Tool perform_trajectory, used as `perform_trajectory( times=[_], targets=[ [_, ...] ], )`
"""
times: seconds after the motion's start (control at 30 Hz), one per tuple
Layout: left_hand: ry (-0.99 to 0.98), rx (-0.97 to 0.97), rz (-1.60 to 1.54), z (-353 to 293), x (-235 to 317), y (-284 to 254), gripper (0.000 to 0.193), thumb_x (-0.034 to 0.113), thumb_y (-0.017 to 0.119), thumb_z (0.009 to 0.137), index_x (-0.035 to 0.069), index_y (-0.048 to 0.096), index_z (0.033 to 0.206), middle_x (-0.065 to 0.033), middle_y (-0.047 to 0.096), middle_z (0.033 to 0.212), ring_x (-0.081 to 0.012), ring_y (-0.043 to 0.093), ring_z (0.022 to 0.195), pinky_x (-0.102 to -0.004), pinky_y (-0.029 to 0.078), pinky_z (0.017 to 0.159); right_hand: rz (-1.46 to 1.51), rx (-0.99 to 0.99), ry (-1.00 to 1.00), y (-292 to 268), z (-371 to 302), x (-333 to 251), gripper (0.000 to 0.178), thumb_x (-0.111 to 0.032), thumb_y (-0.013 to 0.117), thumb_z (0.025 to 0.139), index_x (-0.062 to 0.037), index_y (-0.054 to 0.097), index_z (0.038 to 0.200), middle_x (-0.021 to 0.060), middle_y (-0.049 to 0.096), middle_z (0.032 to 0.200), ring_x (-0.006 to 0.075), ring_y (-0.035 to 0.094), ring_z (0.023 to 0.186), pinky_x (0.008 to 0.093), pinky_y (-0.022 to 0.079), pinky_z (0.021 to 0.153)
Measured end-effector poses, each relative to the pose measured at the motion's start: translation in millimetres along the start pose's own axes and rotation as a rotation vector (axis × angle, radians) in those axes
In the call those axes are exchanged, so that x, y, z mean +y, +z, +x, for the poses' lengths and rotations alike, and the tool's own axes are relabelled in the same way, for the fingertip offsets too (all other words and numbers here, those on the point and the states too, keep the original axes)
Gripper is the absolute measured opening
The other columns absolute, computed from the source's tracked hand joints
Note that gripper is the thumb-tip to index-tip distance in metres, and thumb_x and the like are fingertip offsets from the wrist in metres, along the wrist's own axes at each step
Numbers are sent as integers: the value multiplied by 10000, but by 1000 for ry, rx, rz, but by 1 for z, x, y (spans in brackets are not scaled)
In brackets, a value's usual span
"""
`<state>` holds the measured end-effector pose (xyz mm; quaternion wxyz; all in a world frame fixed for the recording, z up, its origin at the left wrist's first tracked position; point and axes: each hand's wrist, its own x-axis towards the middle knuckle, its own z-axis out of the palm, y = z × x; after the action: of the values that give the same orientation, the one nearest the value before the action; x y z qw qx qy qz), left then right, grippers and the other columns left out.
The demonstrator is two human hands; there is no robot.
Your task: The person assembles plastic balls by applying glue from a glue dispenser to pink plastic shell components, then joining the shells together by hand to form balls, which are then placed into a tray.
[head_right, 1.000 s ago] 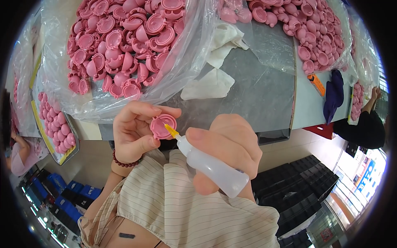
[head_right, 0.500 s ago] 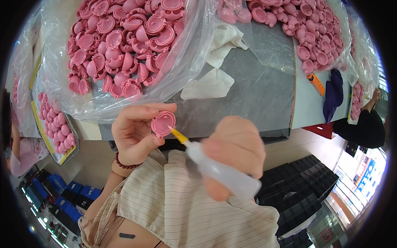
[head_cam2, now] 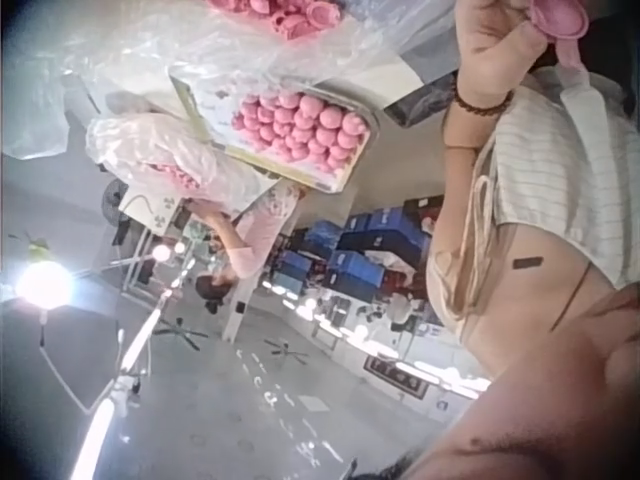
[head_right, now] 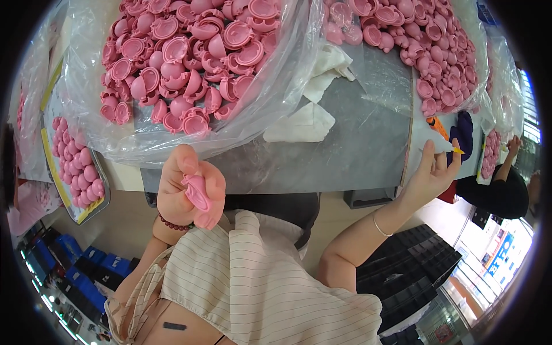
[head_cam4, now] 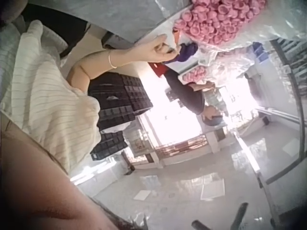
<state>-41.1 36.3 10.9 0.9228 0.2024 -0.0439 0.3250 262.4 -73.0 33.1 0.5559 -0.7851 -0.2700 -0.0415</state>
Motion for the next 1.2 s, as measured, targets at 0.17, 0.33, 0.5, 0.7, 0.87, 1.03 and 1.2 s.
perform_trajectory(
  times=[0.17,0.33,0.5,0.7,0.87,1.03,1.2],
  targets=[
    [-29,-12,-43,-1,2,0,340,100,499,816,28,367,1121,-286,492,1024,-130,550,605,-260,468,601,-135,221,-233,5,1,-8,492,-45,649,692,38,389,1100,151,492,1020,165,482,877,257,414,721],
    [6,266,278,0,-4,10,383,62,662,682,58,399,960,-224,527,869,-188,550,542,-273,474,422,-208,113,-571,11,8,-31,308,8,625,688,14,487,964,96,531,948,148,503,831,242,401,689],
    [13,219,266,1,-6,10,405,110,717,639,47,428,916,-225,530,867,-198,567,589,-268,497,463,-461,-549,-724,50,36,-56,384,-88,542,736,-52,471,1111,88,494,1098,207,469,976,277,359,809],
    [6,219,266,1,-5,11,412,129,732,625,43,442,904,-233,531,867,-201,575,609,-265,499,478,-595,-739,-634,55,46,-45,353,-67,495,736,-22,469,1086,119,462,1094,259,448,995,317,331,866],
    [-24,234,271,3,-5,14,431,143,746,608,43,445,900,-231,534,860,-200,574,609,-259,496,491,-508,-650,-573,55,41,-44,310,-67,518,729,-16,497,1035,107,510,938,221,483,906,280,364,801],
    [-18,220,329,2,-4,12,450,178,754,597,50,444,896,-223,539,865,-187,571,611,-245,491,498,-527,-642,-529,53,39,-46,255,-81,528,741,-12,522,986,75,536,819,167,499,754,239,387,687],
    [0,252,333,4,-6,13,455,184,752,601,51,439,903,-219,540,867,-182,573,625,-240,489,508,-33,-968,41,38,9,-66,168,-103,485,790,6,534,909,56,531,730,142,480,656,233,369,615]
  ],
)
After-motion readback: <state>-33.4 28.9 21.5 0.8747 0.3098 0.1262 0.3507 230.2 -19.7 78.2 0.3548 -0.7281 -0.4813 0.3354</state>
